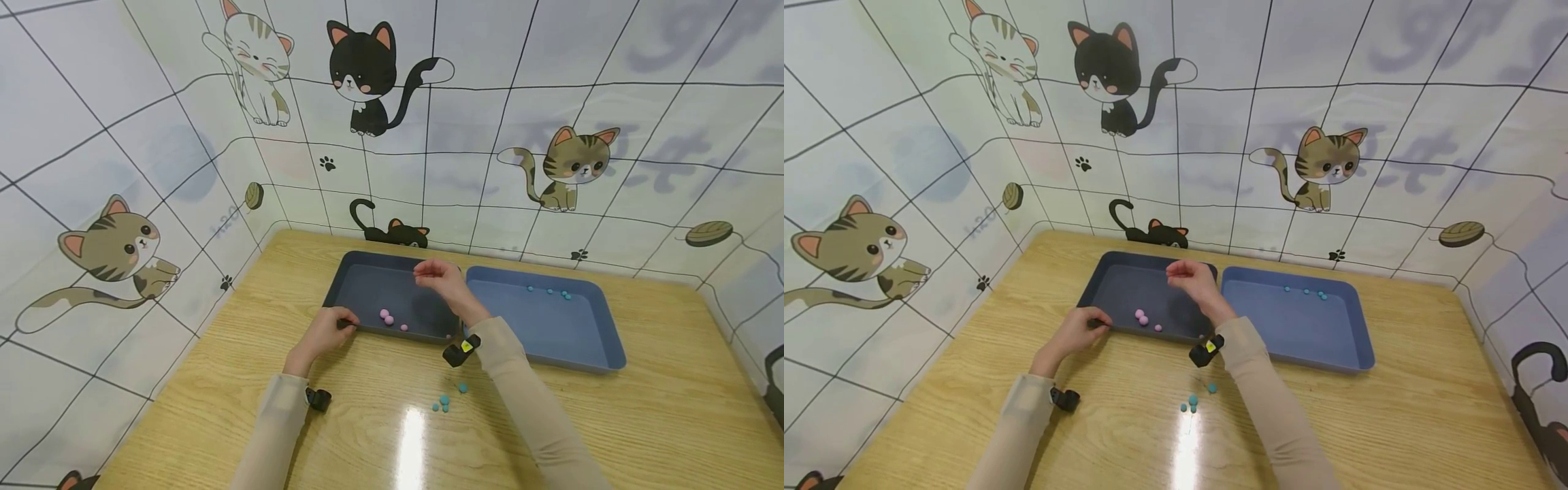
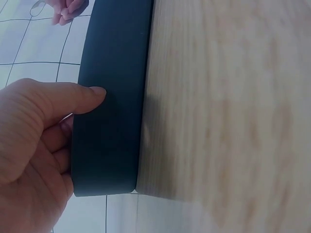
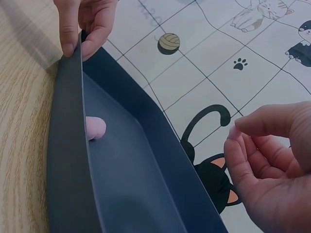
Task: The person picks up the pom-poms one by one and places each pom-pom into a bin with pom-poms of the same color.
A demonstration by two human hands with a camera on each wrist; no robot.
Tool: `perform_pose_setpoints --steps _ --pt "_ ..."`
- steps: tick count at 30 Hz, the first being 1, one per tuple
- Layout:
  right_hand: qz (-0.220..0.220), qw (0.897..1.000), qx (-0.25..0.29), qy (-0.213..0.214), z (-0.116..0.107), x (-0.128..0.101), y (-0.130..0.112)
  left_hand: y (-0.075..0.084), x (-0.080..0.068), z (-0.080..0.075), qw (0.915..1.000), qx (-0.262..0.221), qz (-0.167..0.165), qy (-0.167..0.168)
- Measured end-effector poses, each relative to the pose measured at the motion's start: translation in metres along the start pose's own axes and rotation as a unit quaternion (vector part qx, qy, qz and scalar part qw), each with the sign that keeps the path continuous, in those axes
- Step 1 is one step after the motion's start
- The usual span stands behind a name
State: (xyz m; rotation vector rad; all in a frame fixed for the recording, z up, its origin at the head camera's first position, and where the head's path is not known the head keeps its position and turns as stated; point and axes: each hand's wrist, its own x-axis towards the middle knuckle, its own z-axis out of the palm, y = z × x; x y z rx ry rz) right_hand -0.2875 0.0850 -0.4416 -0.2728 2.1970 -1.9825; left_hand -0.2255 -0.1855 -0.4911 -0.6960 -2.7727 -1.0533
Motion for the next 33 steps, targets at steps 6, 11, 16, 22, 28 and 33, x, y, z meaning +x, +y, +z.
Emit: perform_pose_setpoints --steps 6,11,16,22,28,33 --pt "-0.006 1.000 0.010 0.006 -0.001 0.001 0.003 0.000 0.000 0.000 1.0000 -0.001 -0.004 0.000" --pt "-0.004 1.000 0.019 0.007 -0.002 0.000 0.001 0.000 0.001 0.001 1.0000 -0.001 -0.007 -0.002" --pt "-0.011 1.000 0.016 0.009 -0.007 -0.005 -0.002 0.000 0.000 0.001 1.0000 -0.001 -0.005 -0.003" --pt "-0.015 1.000 -0.004 0.012 -0.017 -0.016 -0.008 0.000 0.000 0.001 1.0000 0.000 0.004 0.001" --pt "-0.028 0.999 -0.025 0.005 -0.031 -0.032 -0.013 0.001 -0.001 0.002 0.9996 -0.013 0.022 0.007" --pt "-0.033 0.999 -0.040 -0.011 -0.042 -0.048 -0.013 0.006 -0.002 0.000 0.9978 -0.033 0.053 0.025"
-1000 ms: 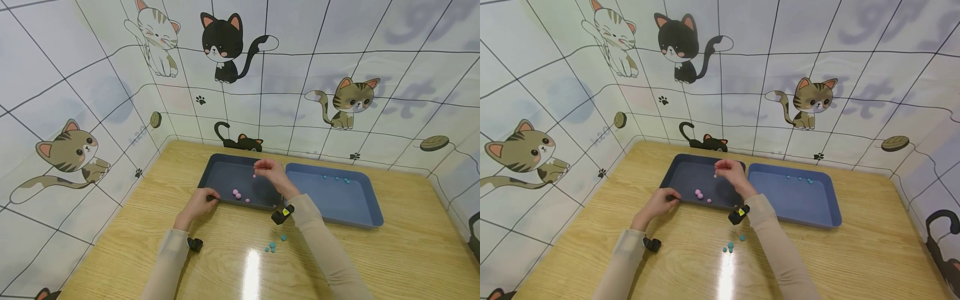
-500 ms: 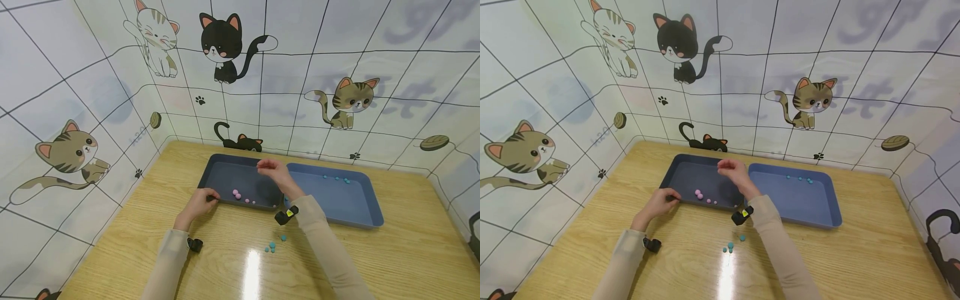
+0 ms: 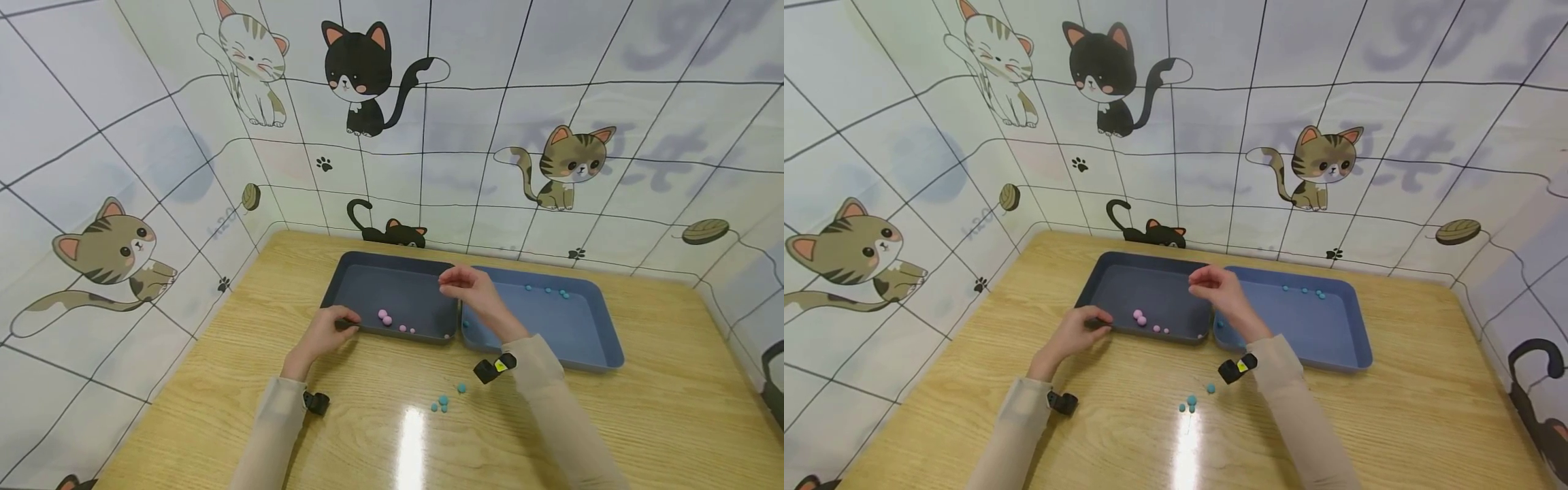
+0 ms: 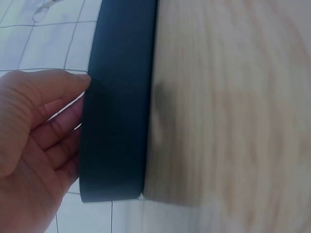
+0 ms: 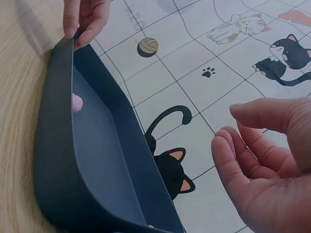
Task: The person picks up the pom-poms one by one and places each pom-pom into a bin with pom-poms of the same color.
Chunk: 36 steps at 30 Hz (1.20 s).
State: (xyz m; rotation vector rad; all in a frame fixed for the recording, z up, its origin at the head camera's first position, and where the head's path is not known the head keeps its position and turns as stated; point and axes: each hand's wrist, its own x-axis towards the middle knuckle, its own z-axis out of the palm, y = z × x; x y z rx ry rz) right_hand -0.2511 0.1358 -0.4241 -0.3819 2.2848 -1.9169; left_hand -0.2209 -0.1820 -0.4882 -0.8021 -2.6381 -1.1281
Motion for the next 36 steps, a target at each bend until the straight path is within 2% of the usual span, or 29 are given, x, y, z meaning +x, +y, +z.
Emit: perform_pose_setpoints --steps 3,8,11,17,20,24,30,36 --pt "-0.003 1.000 -0.010 -0.005 -0.008 -0.011 0.002 0.006 0.001 0.002 0.9996 -0.008 0.024 0.016" --pt "-0.018 0.999 -0.036 -0.001 -0.021 -0.029 0.004 0.018 0.003 0.009 0.9946 -0.029 0.078 0.061" --pt "-0.026 0.998 -0.052 0.002 -0.030 -0.039 0.006 0.028 0.003 0.014 0.9916 -0.058 0.093 0.069" --pt "-0.037 0.995 -0.088 0.000 -0.045 -0.060 0.010 0.048 0.005 0.022 0.9859 -0.112 0.108 0.062" --pt "-0.051 0.993 -0.104 0.004 -0.051 -0.068 0.014 0.067 0.006 0.020 0.9816 -0.133 0.123 0.060" --pt "-0.074 0.989 -0.127 0.013 -0.062 -0.080 0.018 0.091 0.006 0.016 0.9791 -0.151 0.128 0.047" --pt "-0.092 0.981 -0.172 0.023 -0.081 -0.099 0.021 0.106 0.005 0.022 0.9758 -0.167 0.138 0.026" --pt "-0.108 0.968 -0.226 0.027 -0.100 -0.115 0.027 0.109 0.002 0.036 0.9766 -0.164 0.139 -0.007"
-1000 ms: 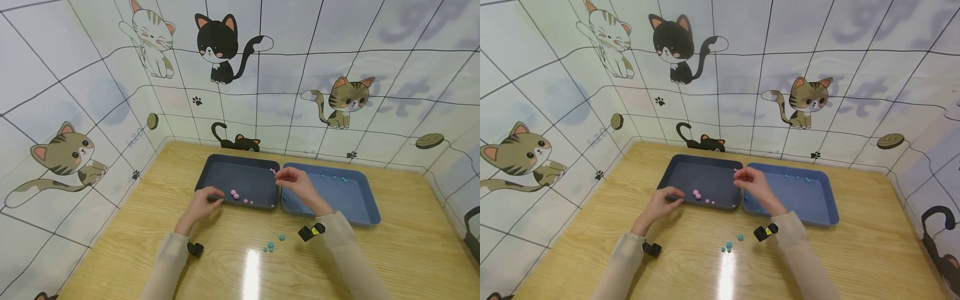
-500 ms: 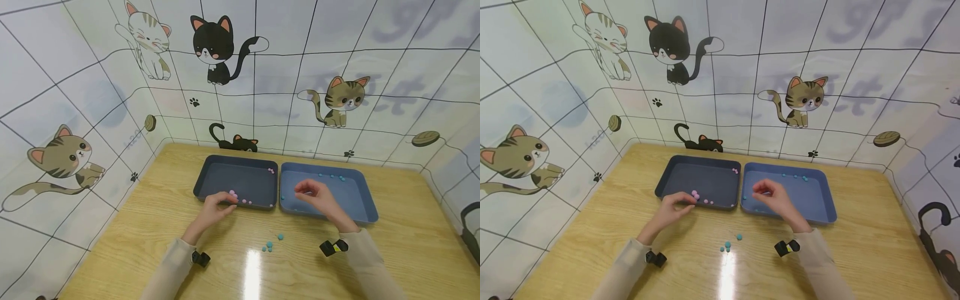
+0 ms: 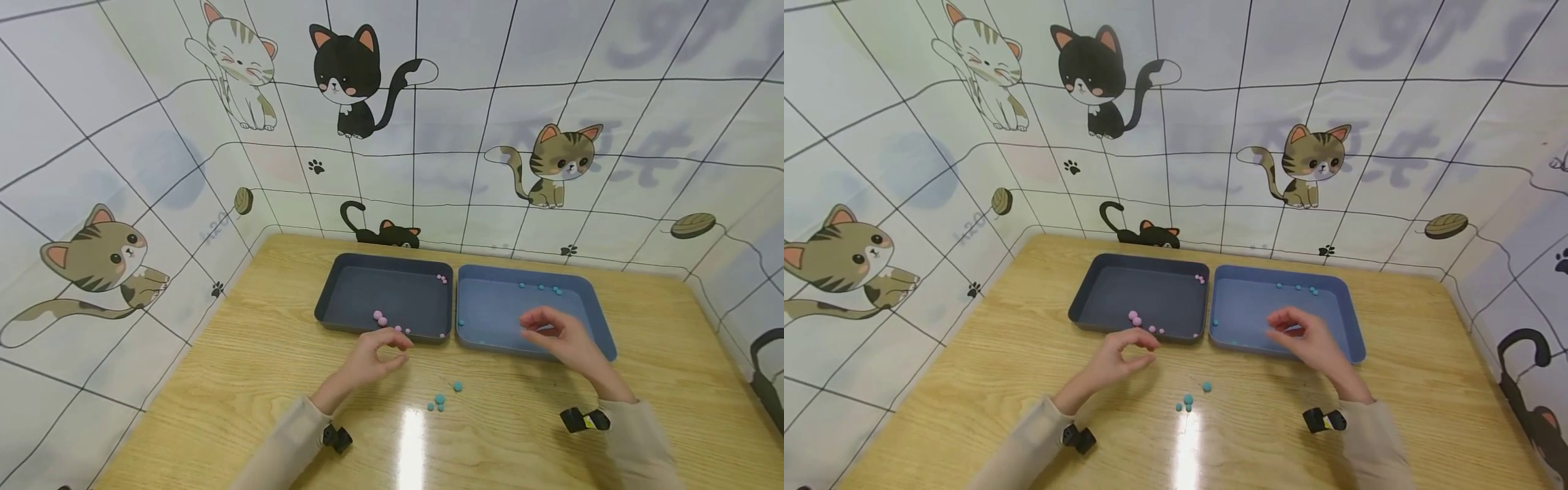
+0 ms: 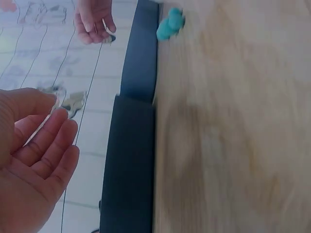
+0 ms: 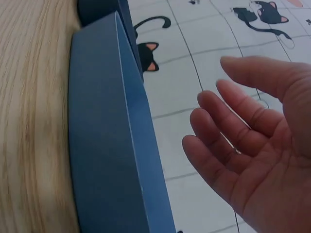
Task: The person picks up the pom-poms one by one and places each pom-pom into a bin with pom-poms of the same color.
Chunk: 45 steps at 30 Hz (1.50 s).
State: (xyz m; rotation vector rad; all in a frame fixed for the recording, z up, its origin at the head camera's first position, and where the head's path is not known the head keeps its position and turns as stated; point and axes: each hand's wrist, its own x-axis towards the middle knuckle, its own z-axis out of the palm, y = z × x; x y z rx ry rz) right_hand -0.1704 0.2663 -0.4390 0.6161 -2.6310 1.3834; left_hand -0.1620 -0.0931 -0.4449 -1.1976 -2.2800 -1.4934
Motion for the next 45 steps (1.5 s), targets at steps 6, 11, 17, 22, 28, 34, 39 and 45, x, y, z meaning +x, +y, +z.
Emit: perform_pose_setpoints --steps 6,11,17,22,28,34,39,45 --pt "0.004 0.999 -0.043 -0.014 -0.010 -0.014 0.014 -0.017 -0.006 0.021 0.9970 -0.026 -0.055 -0.048" --pt "-0.005 0.999 -0.042 -0.022 -0.014 -0.021 0.025 -0.021 -0.007 0.033 0.9939 -0.041 -0.066 -0.079" --pt "-0.006 0.999 -0.038 -0.025 -0.014 -0.025 0.032 -0.020 -0.007 0.047 0.9895 -0.065 -0.061 -0.113" --pt "-0.006 0.999 -0.027 -0.035 -0.013 -0.027 0.035 -0.018 -0.008 0.057 0.9847 -0.072 -0.077 -0.139" --pt "-0.010 0.999 -0.023 -0.044 -0.013 -0.029 0.039 -0.017 -0.007 0.066 0.9783 -0.081 -0.084 -0.171" --pt "-0.004 0.999 -0.029 -0.042 -0.012 -0.031 0.043 -0.018 -0.004 0.072 0.9738 -0.063 -0.085 -0.201" --pt "-0.001 0.999 -0.029 -0.035 -0.012 -0.032 0.045 -0.020 -0.003 0.077 0.9653 -0.057 -0.119 -0.226" --pt "0.000 0.999 -0.032 -0.036 -0.011 -0.034 0.048 -0.018 0.000 0.079 0.9616 -0.022 -0.132 -0.240"
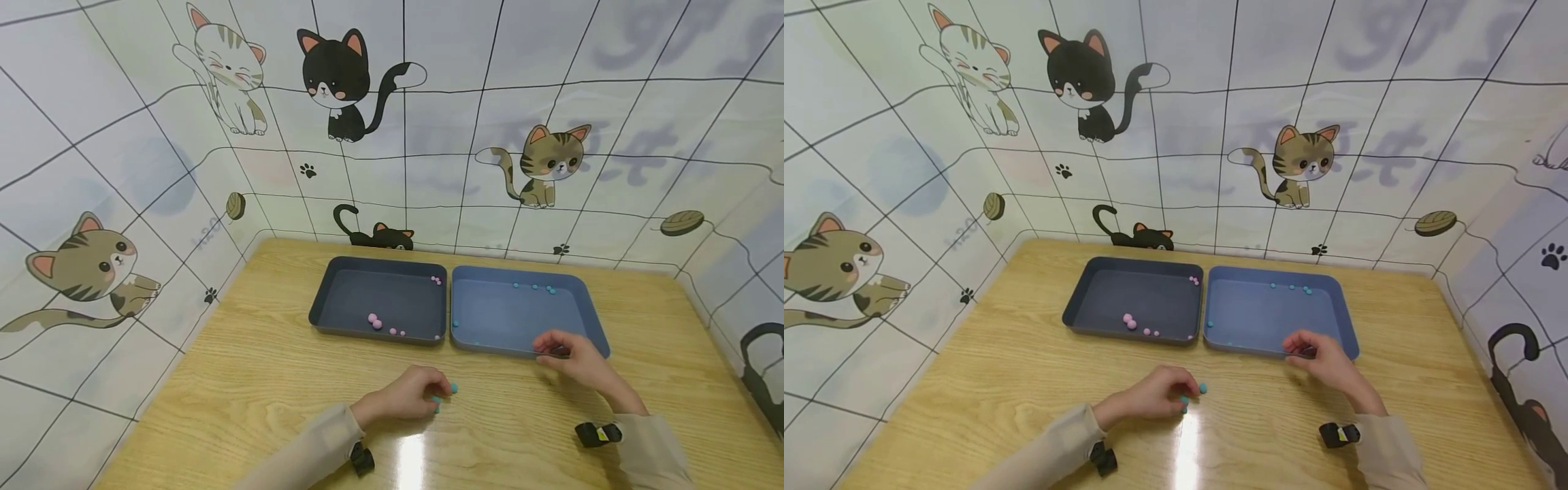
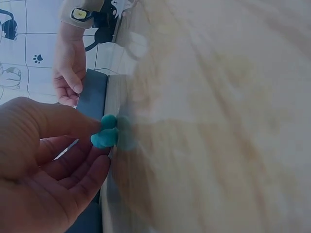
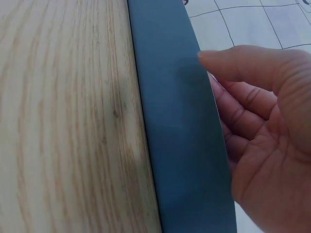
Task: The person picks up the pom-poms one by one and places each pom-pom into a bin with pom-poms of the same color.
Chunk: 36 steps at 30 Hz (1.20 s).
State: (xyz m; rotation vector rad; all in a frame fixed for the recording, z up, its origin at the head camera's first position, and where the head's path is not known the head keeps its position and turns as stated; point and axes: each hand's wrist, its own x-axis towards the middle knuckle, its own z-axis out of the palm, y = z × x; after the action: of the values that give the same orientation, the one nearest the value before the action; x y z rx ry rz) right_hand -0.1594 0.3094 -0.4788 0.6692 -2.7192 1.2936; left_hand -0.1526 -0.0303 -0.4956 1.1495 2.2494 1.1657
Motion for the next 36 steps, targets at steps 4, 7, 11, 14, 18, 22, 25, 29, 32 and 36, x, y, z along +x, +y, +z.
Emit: perform_pose_setpoints --steps 4,7,11,14,18,22,25,29,32,36 --pt "0.003 1.000 -0.005 0.004 0.000 -0.001 0.001 0.001 0.001 0.000 0.9997 0.024 0.001 0.001" --pt "0.001 1.000 -0.007 0.010 0.001 -0.001 0.001 0.002 0.002 0.000 0.9991 0.042 0.007 -0.001" --pt "-0.008 1.000 -0.010 0.020 0.001 -0.001 0.000 0.002 0.002 -0.001 0.9990 0.042 0.011 -0.004" --pt "-0.012 0.999 -0.020 0.023 0.002 -0.001 -0.001 0.002 0.003 -0.002 0.9998 0.021 0.003 -0.006" --pt "-0.005 0.999 -0.034 0.026 0.003 -0.001 0.000 0.002 0.005 -0.006 0.9997 -0.022 -0.012 0.002" --pt "0.001 0.999 -0.038 0.026 0.004 0.000 0.001 0.003 0.009 -0.012 0.9977 -0.064 -0.010 0.019" --pt "0.006 0.999 -0.045 0.025 0.004 0.001 -0.001 0.004 0.014 -0.017 0.9964 -0.075 0.012 0.037" --pt "0.012 0.998 -0.052 0.026 0.004 0.001 -0.011 0.006 0.021 -0.024 0.9938 -0.079 0.044 0.064" --pt "0.012 0.998 -0.049 0.026 0.003 0.002 -0.025 0.008 0.027 -0.029 0.9919 -0.082 0.054 0.080" --pt "0.017 0.998 -0.048 0.030 0.003 0.001 -0.028 0.012 0.036 -0.034 0.9895 -0.097 0.053 0.092"
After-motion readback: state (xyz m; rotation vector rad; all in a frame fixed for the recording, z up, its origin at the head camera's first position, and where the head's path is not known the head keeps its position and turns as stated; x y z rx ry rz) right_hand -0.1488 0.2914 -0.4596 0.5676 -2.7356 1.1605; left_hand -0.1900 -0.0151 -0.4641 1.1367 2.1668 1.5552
